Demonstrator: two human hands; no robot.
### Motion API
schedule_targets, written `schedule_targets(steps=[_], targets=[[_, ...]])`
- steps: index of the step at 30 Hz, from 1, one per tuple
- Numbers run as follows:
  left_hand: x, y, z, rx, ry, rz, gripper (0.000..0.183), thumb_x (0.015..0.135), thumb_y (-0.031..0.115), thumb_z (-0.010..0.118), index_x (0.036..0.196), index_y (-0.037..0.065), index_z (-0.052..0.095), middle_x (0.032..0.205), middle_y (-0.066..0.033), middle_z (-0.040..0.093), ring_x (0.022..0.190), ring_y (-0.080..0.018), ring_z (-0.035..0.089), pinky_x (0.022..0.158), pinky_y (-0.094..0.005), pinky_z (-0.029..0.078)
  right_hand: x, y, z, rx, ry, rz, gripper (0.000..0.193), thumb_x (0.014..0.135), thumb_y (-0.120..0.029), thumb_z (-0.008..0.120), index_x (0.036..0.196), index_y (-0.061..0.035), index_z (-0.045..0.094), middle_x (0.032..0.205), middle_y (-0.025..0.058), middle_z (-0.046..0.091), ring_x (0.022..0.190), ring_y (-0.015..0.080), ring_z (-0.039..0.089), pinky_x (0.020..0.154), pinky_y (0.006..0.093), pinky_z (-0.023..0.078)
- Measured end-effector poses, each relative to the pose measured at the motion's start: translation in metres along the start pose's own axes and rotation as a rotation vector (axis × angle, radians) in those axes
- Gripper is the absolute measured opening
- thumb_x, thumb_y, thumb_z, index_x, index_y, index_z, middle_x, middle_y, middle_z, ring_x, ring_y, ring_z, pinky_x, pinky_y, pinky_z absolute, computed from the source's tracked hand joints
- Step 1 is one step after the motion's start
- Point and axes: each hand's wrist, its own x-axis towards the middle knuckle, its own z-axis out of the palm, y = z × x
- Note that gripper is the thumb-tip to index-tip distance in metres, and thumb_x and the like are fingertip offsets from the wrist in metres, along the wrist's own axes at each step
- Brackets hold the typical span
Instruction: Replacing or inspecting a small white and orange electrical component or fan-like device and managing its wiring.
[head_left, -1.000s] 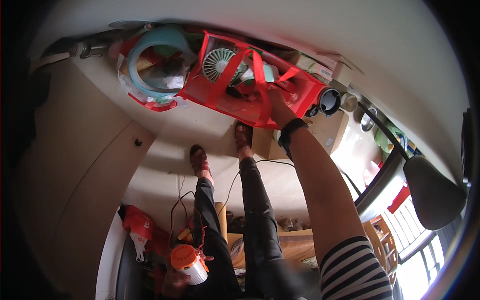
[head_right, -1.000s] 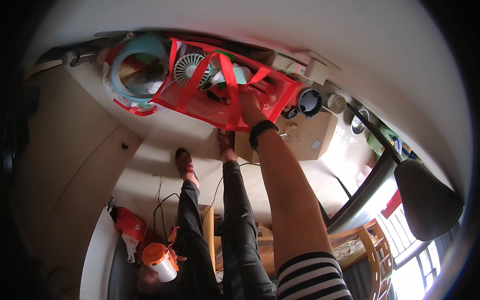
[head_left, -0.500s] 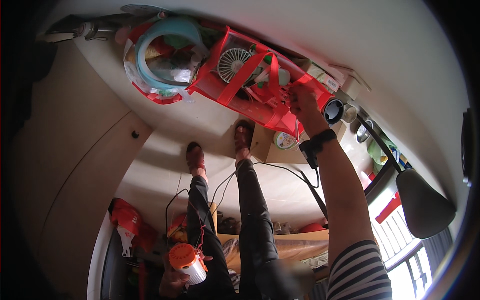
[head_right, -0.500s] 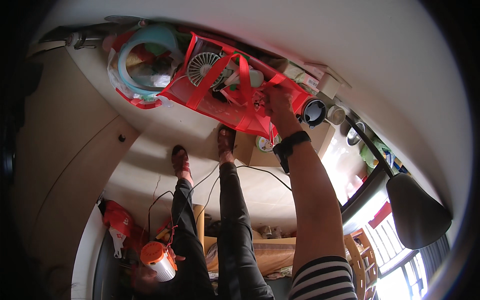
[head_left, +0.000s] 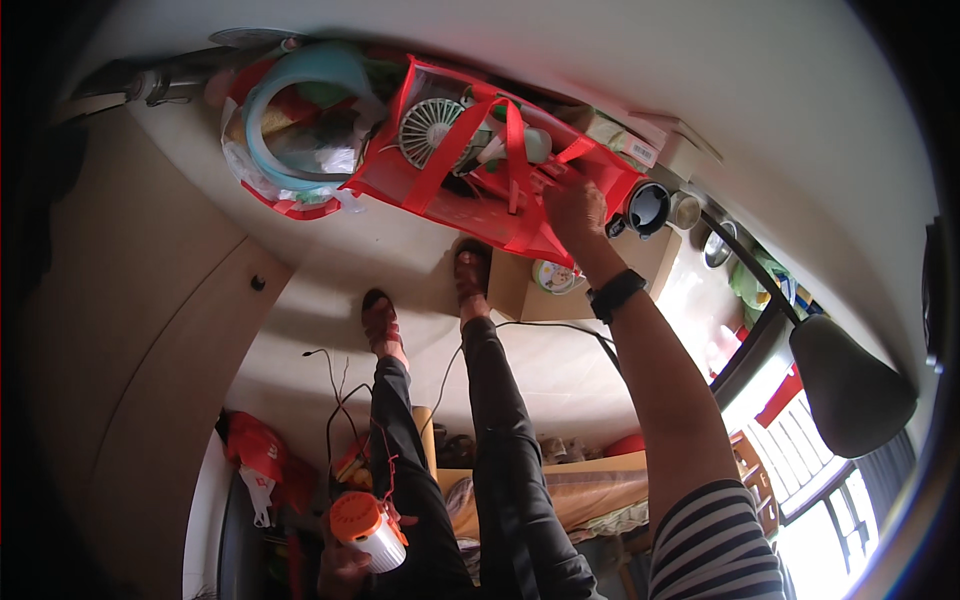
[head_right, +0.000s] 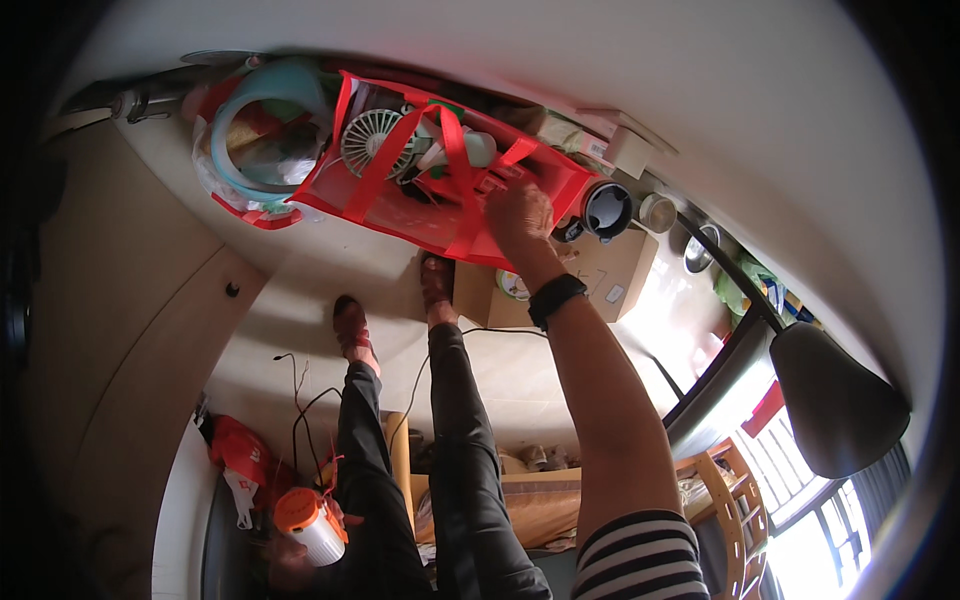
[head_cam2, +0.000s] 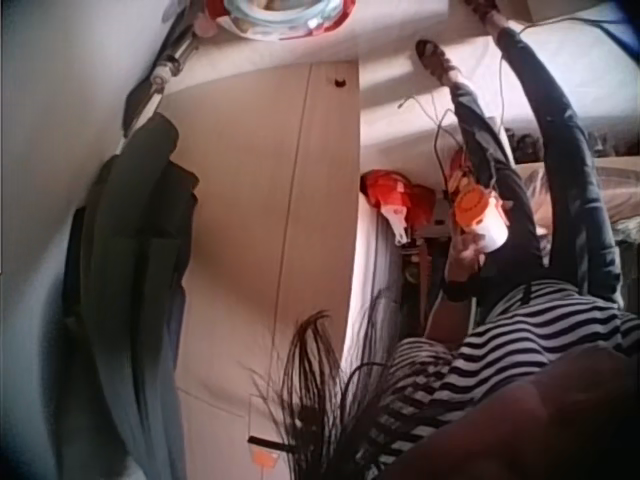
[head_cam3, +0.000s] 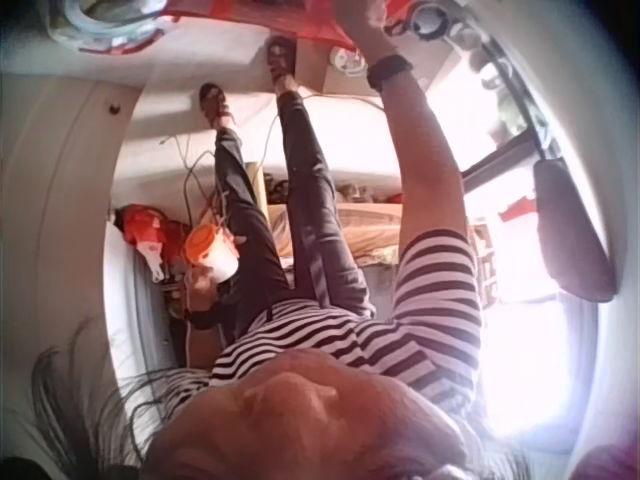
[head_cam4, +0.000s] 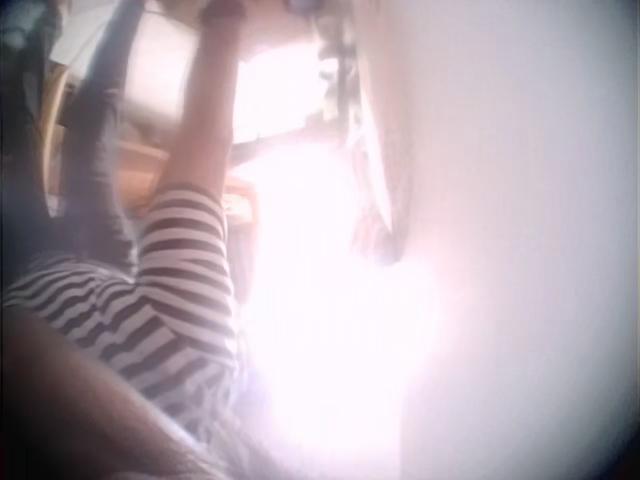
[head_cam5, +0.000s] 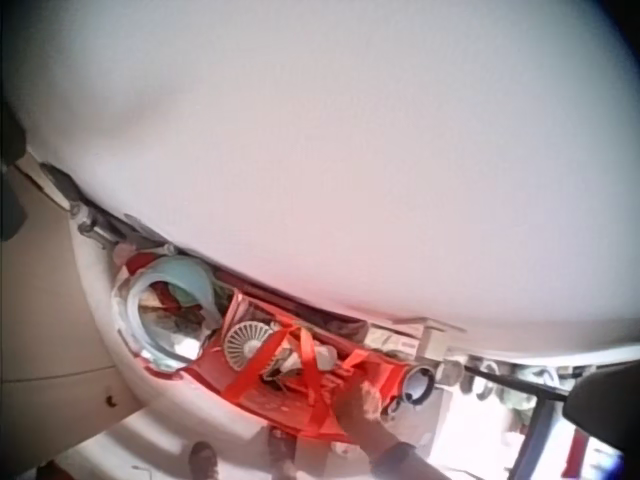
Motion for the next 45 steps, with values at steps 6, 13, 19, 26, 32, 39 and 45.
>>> schedule_targets(steps=[6, 13, 19, 26, 32, 39, 45], targets=[[0.014, 0.011, 0.002, -0.218, -0.004, -0.263, 0.019, 0.082, 0.006, 0.054, 0.100, 0.002, 0.057, 0.097, -0.0113, 0.053, 0.083, -0.0226, 0.054, 0.070, -0.0328, 0.046, 0.016, 0.012, 0.055, 0.164, -0.278, -0.721, 0.019, 0.081, -0.016, 0.049, 0.082, -0.0051, 0.064, 0.086, 0.0113, 0.063, 0.081, 0.0257, 0.059, 0.069, 0.0317, 0.048], [0.010, 0.010, 0.009, -0.329, -0.002, -0.384, 0.019, 0.082, 0.006, 0.054, 0.100, 0.001, 0.056, 0.096, -0.0103, 0.054, 0.081, -0.0207, 0.053, 0.068, -0.0313, 0.046, 0.002, -0.001, 0.073, 1.592, -0.724, 0.220, 0.030, 0.086, -0.023, 0.051, 0.110, -0.0049, 0.051, 0.090, 0.0064, 0.060, 0.068, 0.0130, 0.057, 0.059, 0.0264, 0.047], [-0.002, 0.010, 0.005, -0.384, 0.036, -0.418, 0.020, 0.082, 0.006, 0.054, 0.101, 0.001, 0.056, 0.095, -0.0094, 0.054, 0.079, -0.0190, 0.053, 0.066, -0.0301, 0.046, -0.013, -0.006, 0.025, 1.011, -0.473, -0.168, 0.020, 0.083, -0.019, 0.049, 0.082, -0.0006, 0.057, 0.066, 0.0062, 0.054, 0.062, 0.0145, 0.053, 0.055, 0.0302, 0.044], [-0.008, 0.005, 0.004, -0.521, 0.064, -0.492, 0.020, 0.082, 0.006, 0.054, 0.101, 0.000, 0.055, 0.093, -0.0084, 0.054, 0.077, -0.0170, 0.053, 0.064, -0.0287, 0.045, -0.055, -0.001, -0.021, 1.197, -0.370, 0.468, 0.017, 0.079, -0.014, 0.049, 0.086, -0.0024, 0.059, 0.058, 0.0004, 0.049, 0.041, 0.0057, 0.035, 0.035, 0.0209, 0.024], [-0.008, -0.001, 0.003, -0.690, 0.078, -0.598, 0.020, 0.082, 0.006, 0.054, 0.101, 0.000, 0.054, 0.092, -0.0075, 0.054, 0.075, -0.0154, 0.053, 0.063, -0.0274, 0.045, -0.054, -0.005, -0.017, 0.829, -0.394, 0.181, 0.017, 0.075, -0.010, 0.051, 0.085, -0.0017, 0.062, 0.063, 0.0052, 0.055, 0.052, 0.0157, 0.053, 0.050, 0.0290, 0.043], [0.001, -0.010, 0.003, -0.682, 0.026, -0.665, 0.022, 0.082, 0.006, 0.054, 0.103, 0.000, 0.053, 0.092, -0.0071, 0.055, 0.073, -0.0148, 0.053, 0.062, -0.0262, 0.045, -0.007, 0.011, 0.052, 0.323, -0.087, -0.744, 0.012, 0.072, -0.010, 0.060, 0.083, -0.0062, 0.063, 0.090, 0.0114, 0.061, 0.084, 0.0256, 0.060, 0.069, 0.0318, 0.048], [0.003, -0.011, -0.002, -0.652, -0.023, -0.692, 0.025, 0.082, 0.006, 0.054, 0.106, 0.002, 0.052, 0.092, -0.0072, 0.055, 0.072, -0.0151, 0.052, 0.061, -0.0254, 0.045, 0.009, -0.011, 0.113, 0.833, -0.450, -0.396, 0.019, 0.074, -0.008, 0.051, 0.089, -0.0048, 0.063, 0.091, 0.0142, 0.061, 0.084, 0.0294, 0.059, 0.070, 0.0384, 0.048]])
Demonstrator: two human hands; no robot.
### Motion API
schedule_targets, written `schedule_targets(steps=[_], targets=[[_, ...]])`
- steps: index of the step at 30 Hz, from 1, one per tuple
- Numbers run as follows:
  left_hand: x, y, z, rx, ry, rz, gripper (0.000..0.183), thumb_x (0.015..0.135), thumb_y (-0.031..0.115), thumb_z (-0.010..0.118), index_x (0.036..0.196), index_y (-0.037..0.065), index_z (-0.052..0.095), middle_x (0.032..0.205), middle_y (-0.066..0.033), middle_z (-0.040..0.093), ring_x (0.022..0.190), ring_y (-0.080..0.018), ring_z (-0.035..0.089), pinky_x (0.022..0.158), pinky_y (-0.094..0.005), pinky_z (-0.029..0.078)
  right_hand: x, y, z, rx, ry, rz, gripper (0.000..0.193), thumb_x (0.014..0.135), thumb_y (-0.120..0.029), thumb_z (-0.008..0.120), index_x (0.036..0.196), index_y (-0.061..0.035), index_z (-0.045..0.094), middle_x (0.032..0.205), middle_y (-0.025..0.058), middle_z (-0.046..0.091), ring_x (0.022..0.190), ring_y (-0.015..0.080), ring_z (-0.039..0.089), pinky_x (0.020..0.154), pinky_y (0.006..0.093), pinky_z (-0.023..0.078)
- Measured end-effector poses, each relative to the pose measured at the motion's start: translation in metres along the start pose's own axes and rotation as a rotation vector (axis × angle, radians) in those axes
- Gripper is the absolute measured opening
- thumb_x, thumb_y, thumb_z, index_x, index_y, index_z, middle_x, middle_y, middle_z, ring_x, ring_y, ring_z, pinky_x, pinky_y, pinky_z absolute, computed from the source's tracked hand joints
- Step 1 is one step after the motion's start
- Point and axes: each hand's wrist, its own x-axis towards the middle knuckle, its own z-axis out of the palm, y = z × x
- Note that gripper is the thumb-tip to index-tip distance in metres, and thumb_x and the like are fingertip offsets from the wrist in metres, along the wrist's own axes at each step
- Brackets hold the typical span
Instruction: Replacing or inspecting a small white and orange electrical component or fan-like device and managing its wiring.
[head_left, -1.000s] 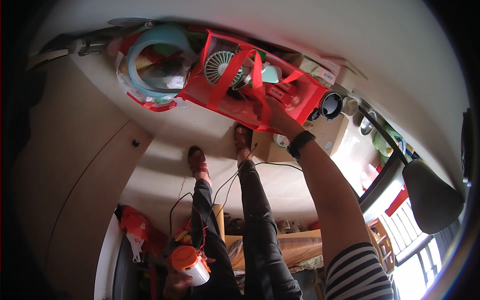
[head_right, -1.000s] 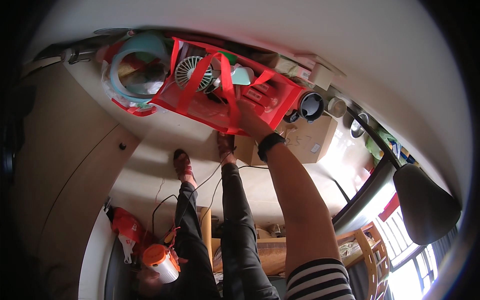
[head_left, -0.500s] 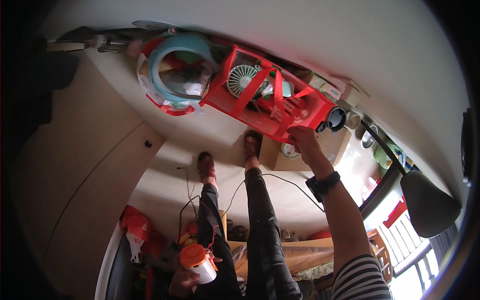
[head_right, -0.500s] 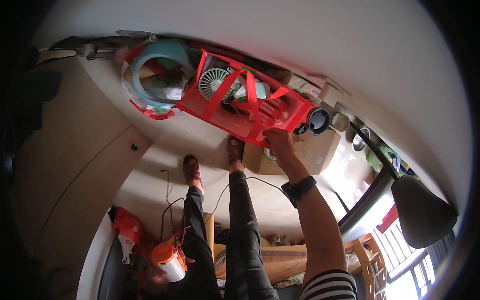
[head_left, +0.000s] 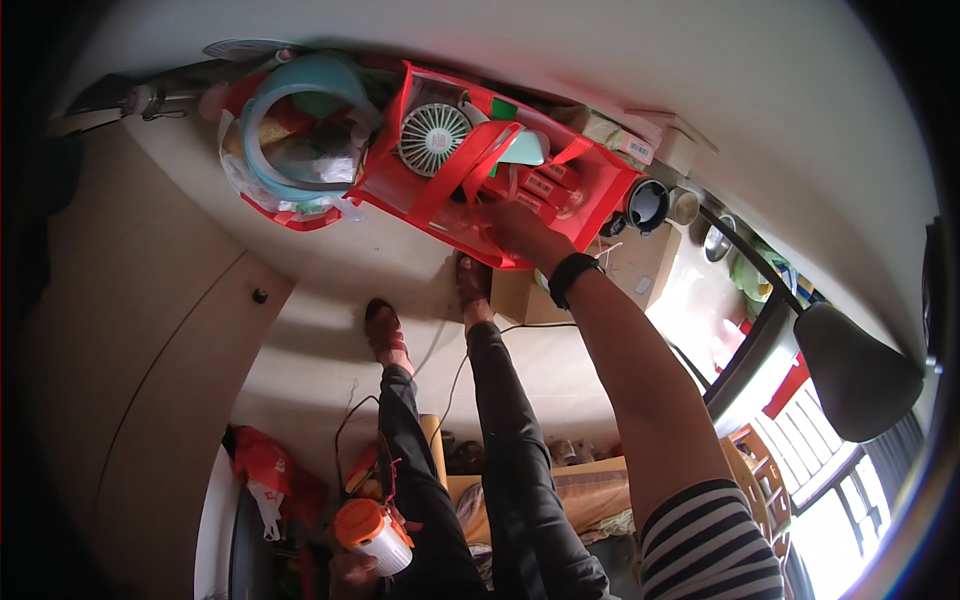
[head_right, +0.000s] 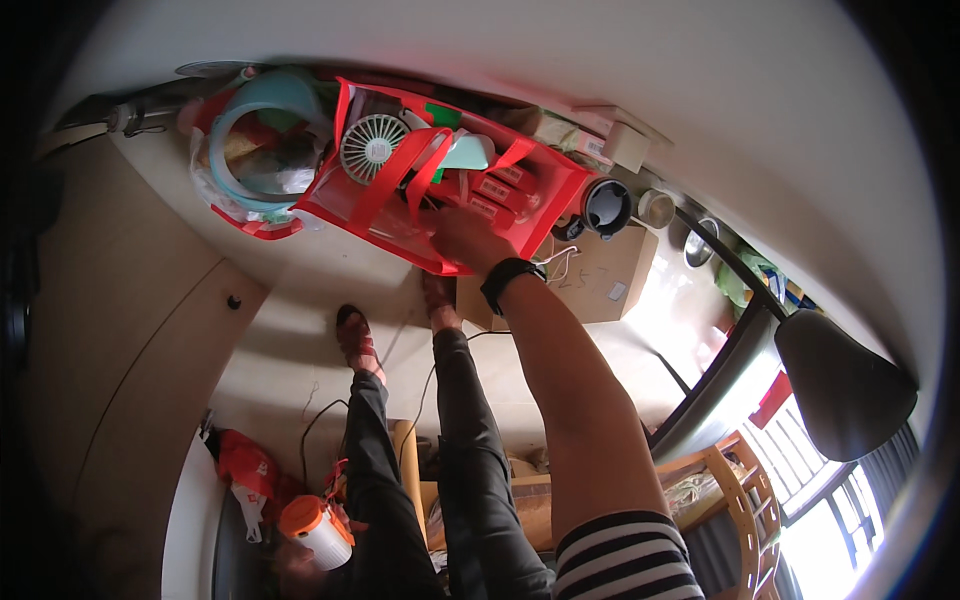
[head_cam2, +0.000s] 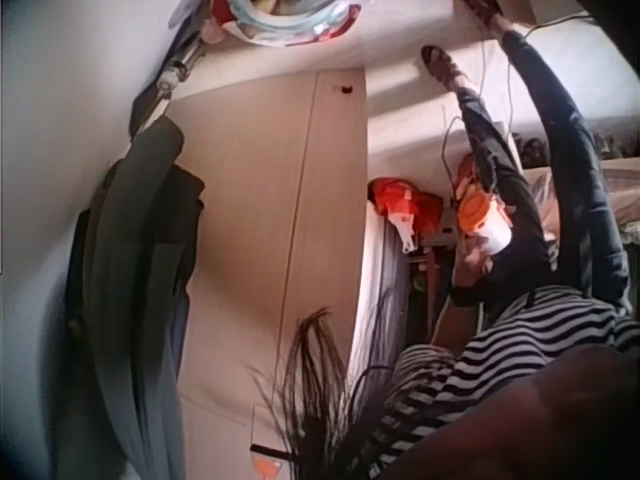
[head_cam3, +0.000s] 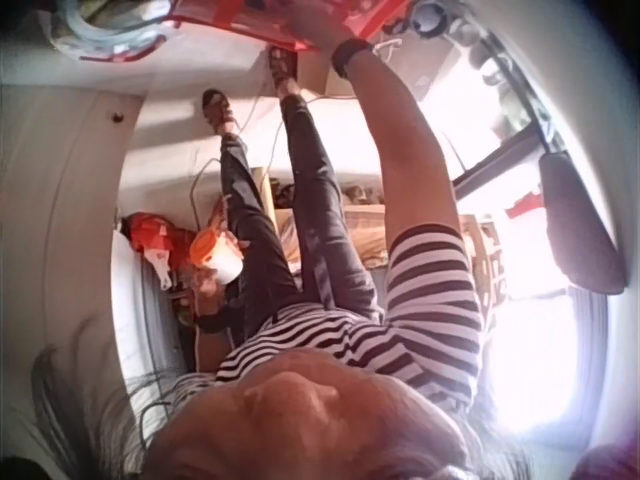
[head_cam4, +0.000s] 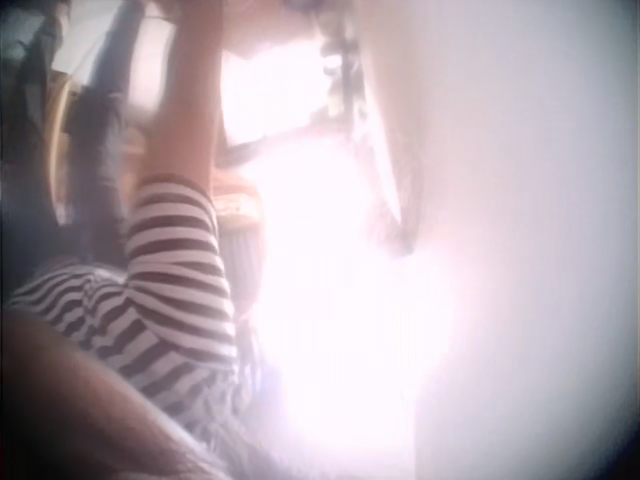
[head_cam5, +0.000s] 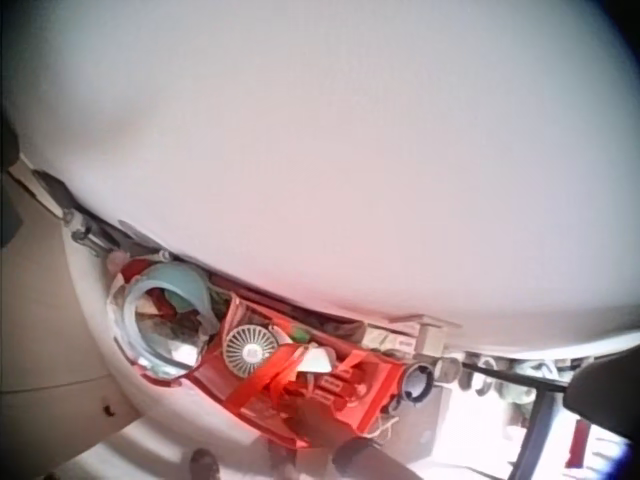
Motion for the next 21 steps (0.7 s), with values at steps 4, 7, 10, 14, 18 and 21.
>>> schedule_targets(steps=[4, 7, 10, 14, 18, 21], targets=[[0.006, 0.002, 0.007, 0.022, -0.031, -0.024, 0.027, 0.082, 0.006, 0.054, 0.108, 0.002, 0.051, 0.093, -0.0073, 0.055, 0.071, -0.0154, 0.052, 0.060, -0.0248, 0.044, -0.001, 0.026, -0.014, 0.263, -0.083, 0.112, 0.019, 0.076, -0.008, 0.050, 0.089, -0.0040, 0.063, 0.088, 0.0146, 0.062, 0.080, 0.0291, 0.060, 0.070, 0.0358, 0.048], [-0.007, -0.001, 0.000, 0.026, 0.002, -0.048, 0.028, 0.082, 0.006, 0.054, 0.110, 0.003, 0.050, 0.093, -0.0074, 0.055, 0.070, -0.0155, 0.052, 0.060, -0.0244, 0.044, -0.023, -0.073, -0.019, -0.816, -0.290, -0.018, 0.017, 0.075, -0.008, 0.052, 0.088, -0.0040, 0.063, 0.086, 0.0142, 0.062, 0.078, 0.0284, 0.061, 0.069, 0.0344, 0.048], [-0.007, 0.000, 0.002, 0.052, -0.014, -0.076, 0.029, 0.082, 0.006, 0.054, 0.111, 0.003, 0.049, 0.093, -0.0074, 0.055, 0.070, -0.0157, 0.052, 0.059, -0.0239, 0.044, -0.039, -0.085, -0.038, -0.551, -0.236, 0.027, 0.016, 0.073, -0.008, 0.058, 0.088, -0.0055, 0.065, 0.082, 0.0108, 0.063, 0.080, 0.0228, 0.060, 0.070, 0.0328, 0.047], [-0.015, -0.003, -0.002, 0.110, -0.027, -0.156, 0.031, 0.082, 0.006, 0.054, 0.113, 0.004, 0.048, 0.093, -0.0075, 0.056, 0.069, -0.0160, 0.052, 0.059, -0.0234, 0.044, -0.064, -0.103, -0.052, -0.329, -0.148, -0.062, 0.018, 0.075, -0.011, 0.058, 0.089, -0.0041, 0.065, 0.080, 0.0131, 0.063, 0.076, 0.0231, 0.061, 0.069, 0.0332, 0.047], [-0.015, -0.014, -0.004, 0.447, -0.027, 0.241, 0.065, 0.084, 0.011, 0.053, 0.137, 0.014, 0.015, 0.104, -0.0121, 0.052, 0.075, -0.0186, 0.053, 0.058, -0.0244, 0.046, -0.074, -0.121, -0.059, -0.386, -0.151, 0.220, 0.019, 0.074, -0.014, 0.061, 0.089, -0.0035, 0.064, 0.078, 0.0136, 0.062, 0.075, 0.0218, 0.060, 0.067, 0.0331, 0.046], [-0.009, 0.005, 0.009, 0.309, -0.078, 0.295, 0.060, 0.083, 0.015, 0.051, 0.134, 0.012, 0.018, 0.103, -0.0125, 0.052, 0.078, -0.0195, 0.053, 0.062, -0.0277, 0.044, -0.083, -0.111, -0.065, -0.567, -0.113, 0.125, 0.018, 0.074, -0.014, 0.062, 0.087, -0.0024, 0.063, 0.076, 0.0133, 0.061, 0.072, 0.0200, 0.060, 0.065, 0.0329, 0.045]])
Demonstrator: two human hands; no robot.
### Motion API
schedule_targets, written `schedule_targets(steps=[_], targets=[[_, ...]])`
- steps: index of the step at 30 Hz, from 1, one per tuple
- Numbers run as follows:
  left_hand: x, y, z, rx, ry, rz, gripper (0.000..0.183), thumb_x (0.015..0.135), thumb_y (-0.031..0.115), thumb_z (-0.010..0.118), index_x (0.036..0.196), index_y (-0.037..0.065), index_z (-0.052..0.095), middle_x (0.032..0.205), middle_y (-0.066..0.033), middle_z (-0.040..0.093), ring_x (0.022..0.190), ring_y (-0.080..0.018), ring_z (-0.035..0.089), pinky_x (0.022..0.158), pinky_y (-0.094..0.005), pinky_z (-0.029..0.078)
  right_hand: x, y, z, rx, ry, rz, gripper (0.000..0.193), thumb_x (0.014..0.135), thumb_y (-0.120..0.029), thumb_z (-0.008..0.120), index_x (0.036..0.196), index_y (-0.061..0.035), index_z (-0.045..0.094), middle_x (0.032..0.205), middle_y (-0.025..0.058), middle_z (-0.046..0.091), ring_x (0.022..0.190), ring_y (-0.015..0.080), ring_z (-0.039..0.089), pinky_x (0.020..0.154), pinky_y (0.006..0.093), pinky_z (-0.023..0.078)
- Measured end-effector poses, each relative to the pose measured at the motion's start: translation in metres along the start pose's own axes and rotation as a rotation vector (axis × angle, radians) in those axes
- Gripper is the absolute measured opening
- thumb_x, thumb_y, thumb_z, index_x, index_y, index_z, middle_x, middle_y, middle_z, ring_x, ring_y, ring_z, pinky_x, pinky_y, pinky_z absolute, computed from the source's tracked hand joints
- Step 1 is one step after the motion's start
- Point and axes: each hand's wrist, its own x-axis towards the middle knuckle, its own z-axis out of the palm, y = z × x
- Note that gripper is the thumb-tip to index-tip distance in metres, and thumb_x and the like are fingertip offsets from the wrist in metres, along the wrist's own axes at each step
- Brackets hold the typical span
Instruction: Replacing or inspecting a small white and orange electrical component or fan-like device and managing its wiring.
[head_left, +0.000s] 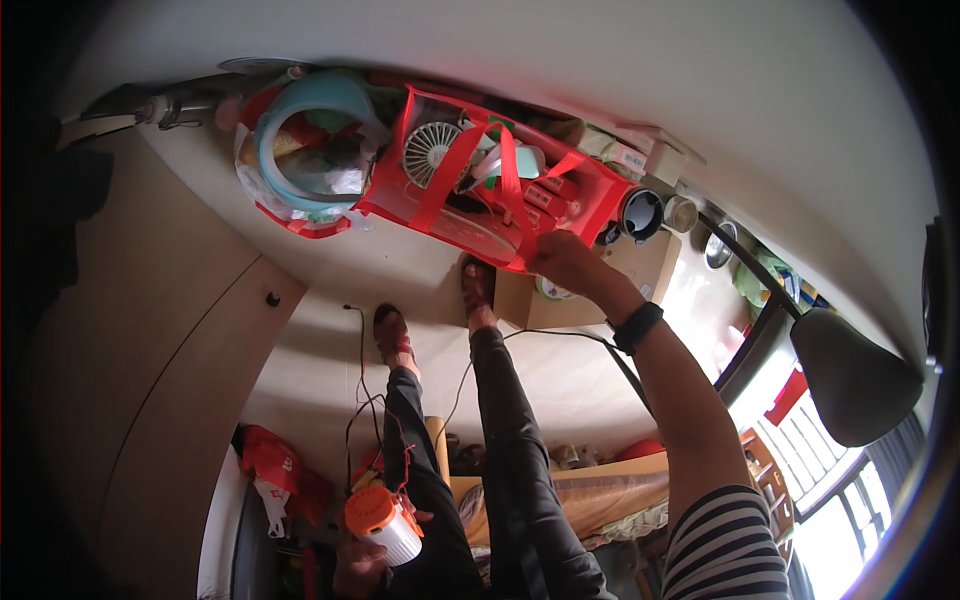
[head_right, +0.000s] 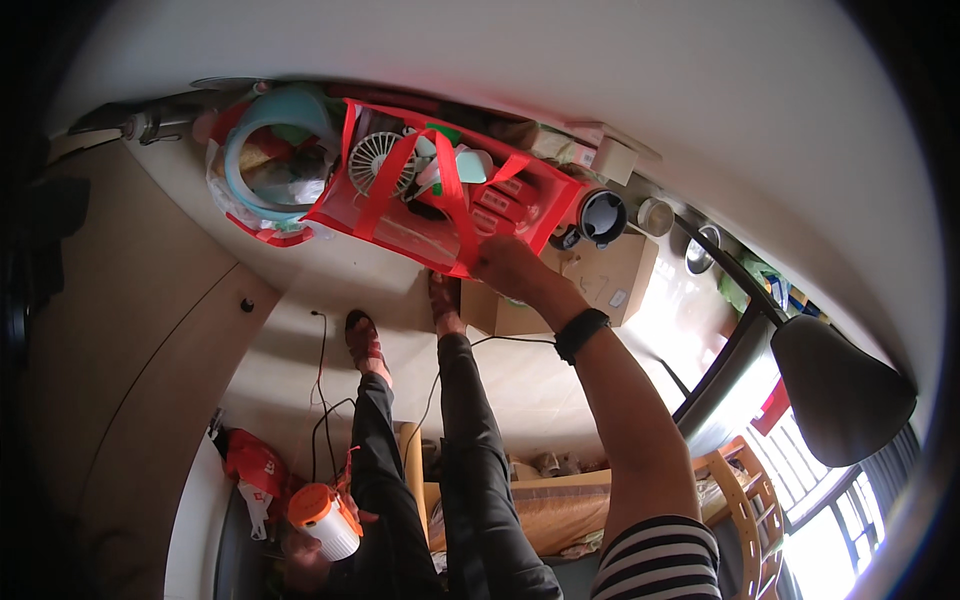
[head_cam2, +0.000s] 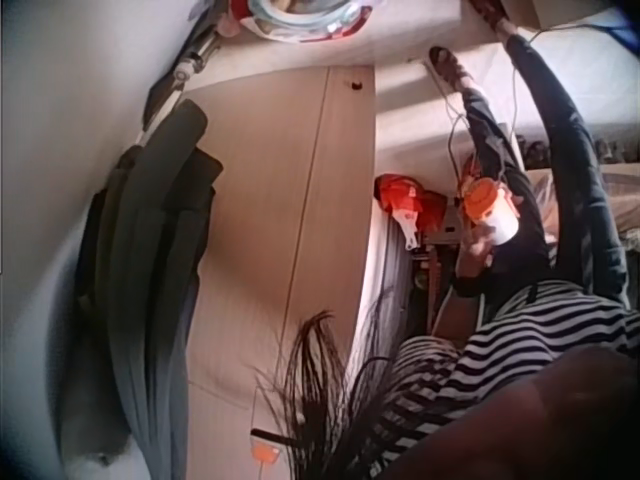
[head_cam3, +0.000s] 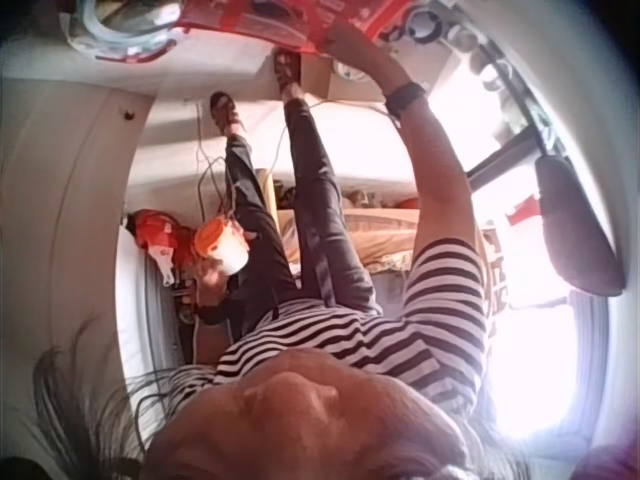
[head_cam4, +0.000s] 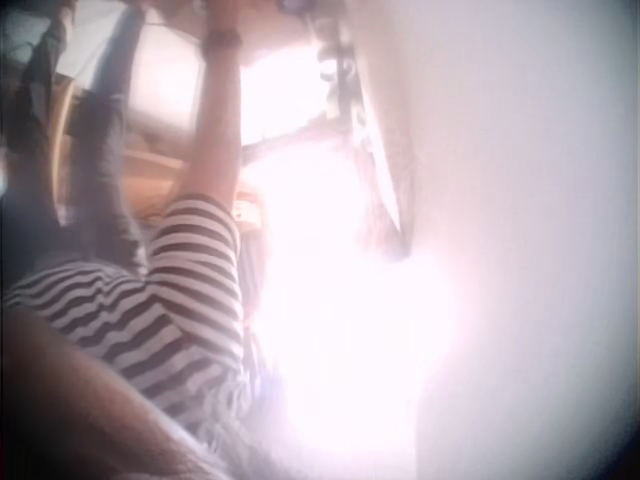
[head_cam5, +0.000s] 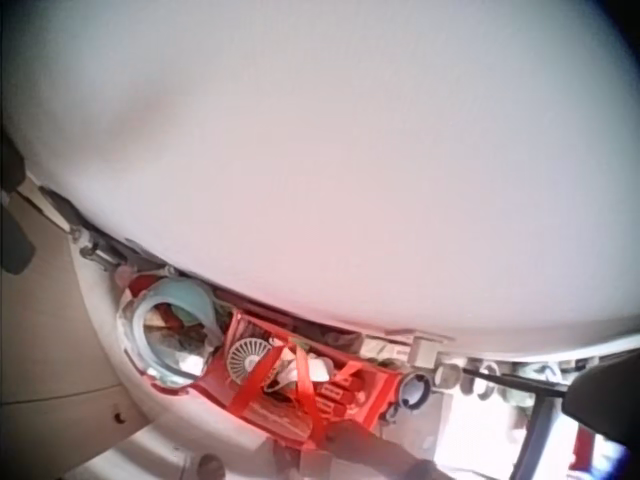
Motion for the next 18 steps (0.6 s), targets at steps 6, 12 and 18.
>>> schedule_targets(steps=[6, 12, 18], targets=[[0.031, 0.059, 0.018, -0.535, -0.082, 0.107, 0.053, 0.083, 0.025, 0.049, 0.128, 0.008, 0.025, 0.103, -0.0134, 0.051, 0.083, -0.0213, 0.052, 0.071, -0.0345, 0.041, -0.019, 0.000, -0.010, 0.347, 0.014, 0.019, 0.016, 0.075, -0.014, 0.061, 0.083, -0.0003, 0.061, 0.069, 0.0096, 0.060, 0.066, 0.0139, 0.057, 0.062, 0.0289, 0.044], [0.046, 0.090, 0.028, -0.765, -0.147, 0.188, 0.051, 0.083, 0.034, 0.046, 0.122, 0.004, 0.032, 0.102, -0.0143, 0.051, 0.088, -0.0231, 0.052, 0.079, -0.0412, 0.037, -0.023, 0.005, -0.012, 0.595, 0.030, 0.112, 0.016, 0.076, -0.015, 0.060, 0.082, -0.0005, 0.063, 0.071, 0.0083, 0.061, 0.068, 0.0131, 0.057, 0.065, 0.0278, 0.045], [0.049, 0.102, 0.034, -0.861, -0.171, 0.228, 0.055, 0.083, 0.044, 0.044, 0.117, 0.000, 0.039, 0.101, -0.0153, 0.050, 0.094, -0.0249, 0.051, 0.088, -0.0479, 0.034, -0.017, 0.011, -0.014, 0.542, -0.005, 0.083, 0.015, 0.076, -0.013, 0.058, 0.080, 0.0006, 0.062, 0.070, 0.0083, 0.061, 0.068, 0.0130, 0.058, 0.064, 0.0278, 0.045]])
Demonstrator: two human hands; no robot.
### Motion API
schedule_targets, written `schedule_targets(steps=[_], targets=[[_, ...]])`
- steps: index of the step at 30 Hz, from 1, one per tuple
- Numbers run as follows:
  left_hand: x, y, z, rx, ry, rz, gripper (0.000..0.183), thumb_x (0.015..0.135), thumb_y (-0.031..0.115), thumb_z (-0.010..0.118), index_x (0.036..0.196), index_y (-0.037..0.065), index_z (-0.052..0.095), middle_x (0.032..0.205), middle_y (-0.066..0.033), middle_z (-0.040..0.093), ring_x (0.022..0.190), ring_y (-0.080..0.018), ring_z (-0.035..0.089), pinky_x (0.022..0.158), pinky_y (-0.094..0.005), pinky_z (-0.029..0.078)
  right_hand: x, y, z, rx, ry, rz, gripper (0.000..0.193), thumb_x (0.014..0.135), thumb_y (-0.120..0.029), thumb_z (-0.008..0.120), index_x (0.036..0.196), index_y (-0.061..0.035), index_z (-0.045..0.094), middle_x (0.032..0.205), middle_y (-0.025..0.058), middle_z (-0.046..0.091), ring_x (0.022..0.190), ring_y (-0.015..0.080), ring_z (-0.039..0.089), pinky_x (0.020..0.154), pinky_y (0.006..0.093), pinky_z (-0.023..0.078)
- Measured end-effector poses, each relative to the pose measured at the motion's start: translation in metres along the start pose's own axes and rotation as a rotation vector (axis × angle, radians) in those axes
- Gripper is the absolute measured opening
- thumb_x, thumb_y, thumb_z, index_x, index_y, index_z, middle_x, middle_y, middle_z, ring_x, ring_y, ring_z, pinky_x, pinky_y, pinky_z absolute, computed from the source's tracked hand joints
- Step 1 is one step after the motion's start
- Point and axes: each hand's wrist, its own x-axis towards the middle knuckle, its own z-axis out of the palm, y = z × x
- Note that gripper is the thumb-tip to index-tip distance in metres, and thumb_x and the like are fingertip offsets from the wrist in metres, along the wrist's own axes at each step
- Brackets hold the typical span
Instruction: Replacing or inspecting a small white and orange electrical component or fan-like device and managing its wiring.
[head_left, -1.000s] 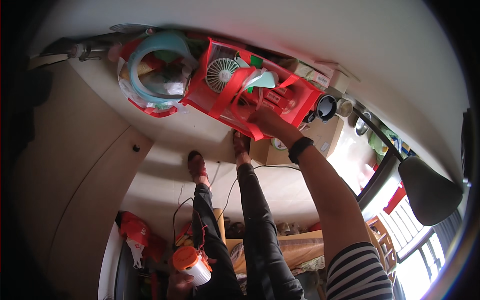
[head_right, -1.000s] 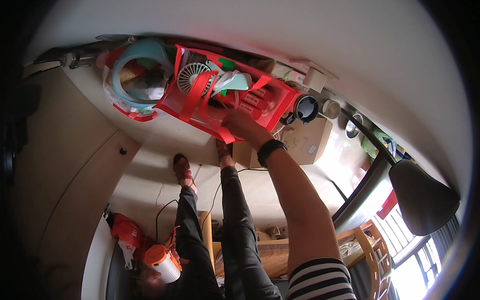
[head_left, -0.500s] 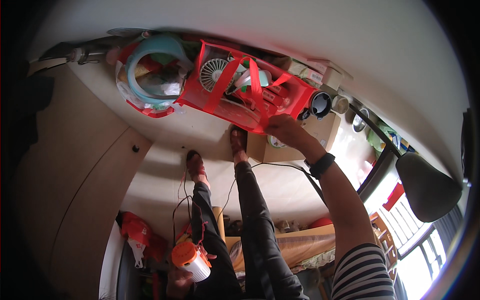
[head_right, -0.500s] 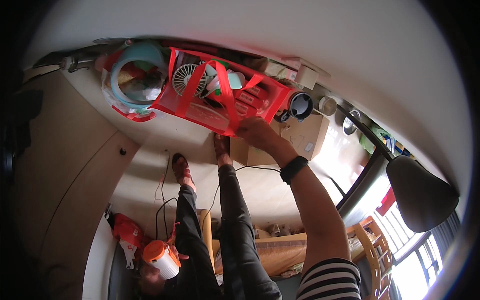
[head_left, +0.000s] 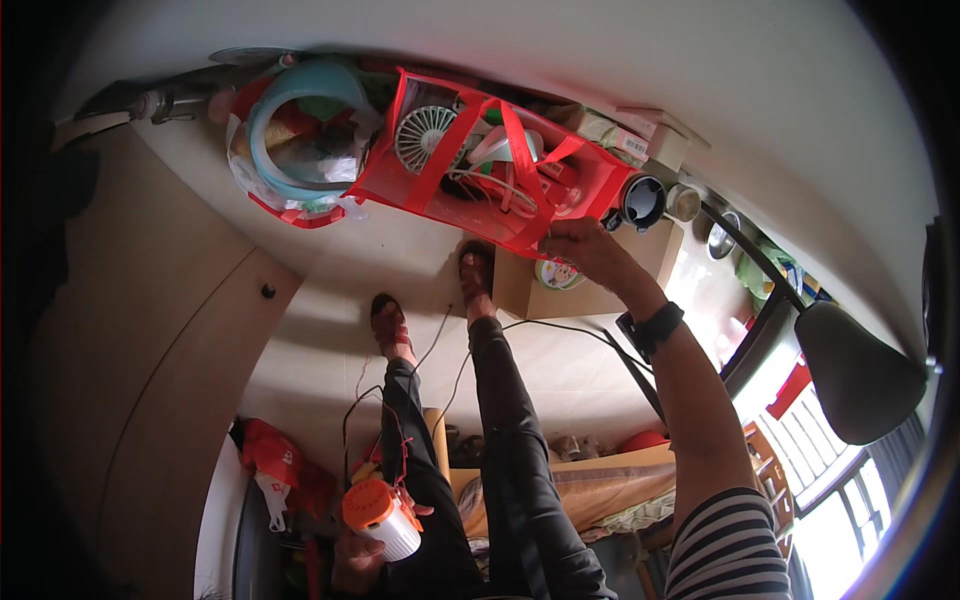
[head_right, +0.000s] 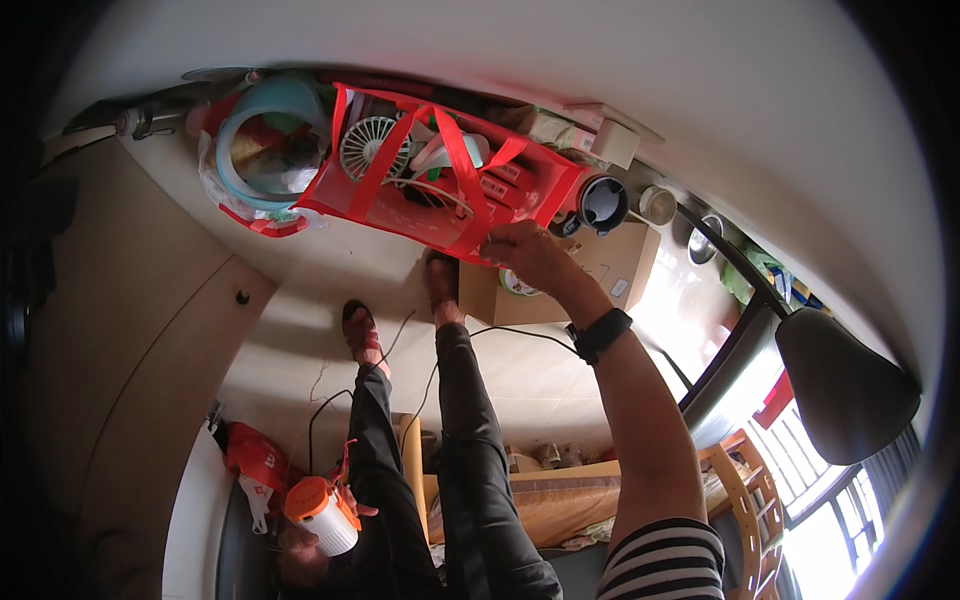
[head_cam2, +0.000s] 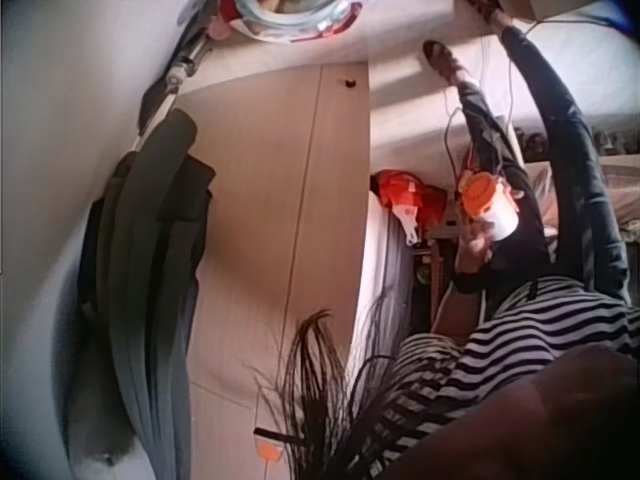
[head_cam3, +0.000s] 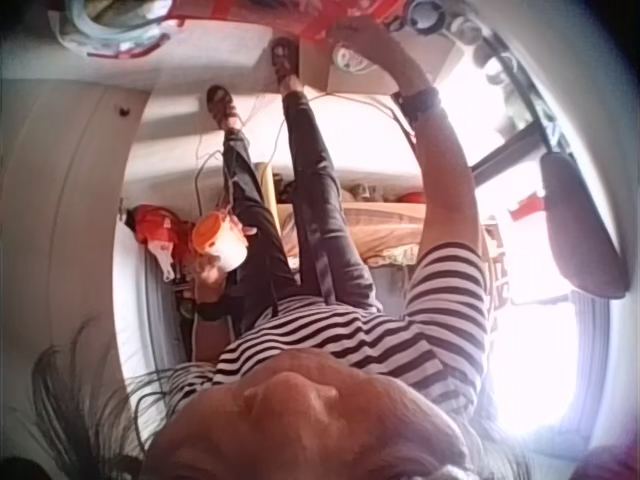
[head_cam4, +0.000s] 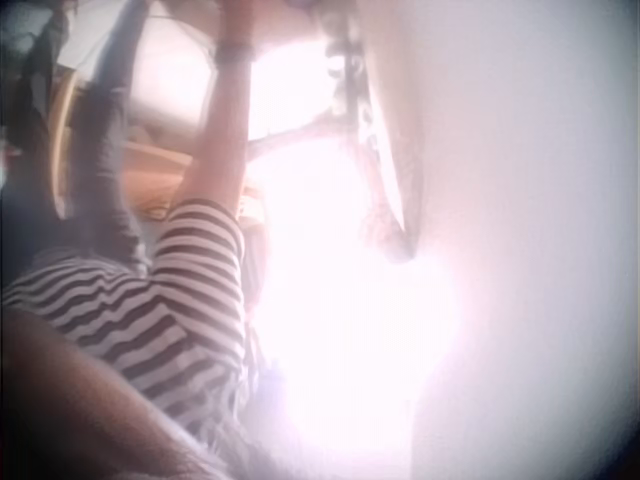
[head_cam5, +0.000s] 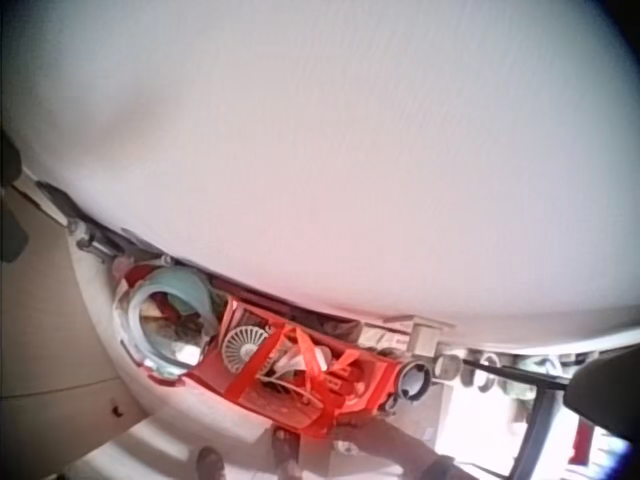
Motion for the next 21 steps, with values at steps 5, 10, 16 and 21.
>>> schedule_targets(steps=[5, 10, 16, 21], targets=[[0.008, 0.003, 0.008, -0.069, -0.018, 0.016, 0.062, 0.083, 0.051, 0.042, 0.112, -0.003, 0.045, 0.101, -0.0160, 0.050, 0.098, -0.0265, 0.050, 0.095, -0.0535, 0.031, 0.004, -0.001, -0.002, -0.017, -0.038, -0.037, 0.014, 0.076, -0.012, 0.058, 0.079, 0.0012, 0.062, 0.069, 0.0085, 0.061, 0.067, 0.0135, 0.058, 0.063, 0.0281, 0.045], [0.006, -0.003, 0.005, -0.067, 0.026, 0.043, 0.072, 0.085, 0.060, 0.023, 0.112, -0.003, 0.045, 0.098, -0.0152, 0.049, 0.095, -0.0251, 0.050, 0.094, -0.0514, 0.033, 0.005, -0.012, -0.006, -0.013, -0.070, -0.014, 0.012, 0.079, -0.011, 0.058, 0.082, -0.0004, 0.062, 0.069, 0.0009, 0.056, 0.068, 0.0077, 0.052, 0.064, 0.0249, 0.042], [-0.002, -0.006, -0.004, 0.046, 0.022, 0.080, 0.063, 0.067, 0.026, 0.062, 0.120, -0.002, 0.041, 0.107, -0.0177, 0.049, 0.101, -0.0268, 0.049, 0.091, -0.0591, 0.034, 0.009, -0.017, -0.011, -0.090, -0.087, -0.064, 0.015, 0.077, -0.012, 0.056, 0.079, 0.0018, 0.061, 0.068, 0.0076, 0.060, 0.065, 0.0129, 0.056, 0.064, 0.0279, 0.045], [-0.005, -0.013, -0.025, 0.071, -0.162, 0.145, 0.073, 0.068, 0.011, 0.064, 0.129, 0.006, 0.024, 0.117, -0.0189, 0.039, 0.106, -0.0298, 0.044, 0.092, -0.0582, 0.035, 0.015, -0.013, -0.010, -0.215, -0.069, -0.194, 0.010, 0.077, -0.009, 0.056, 0.081, 0.0003, 0.059, 0.069, 0.0070, 0.057, 0.066, 0.0150, 0.053, 0.063, 0.0277, 0.043]])
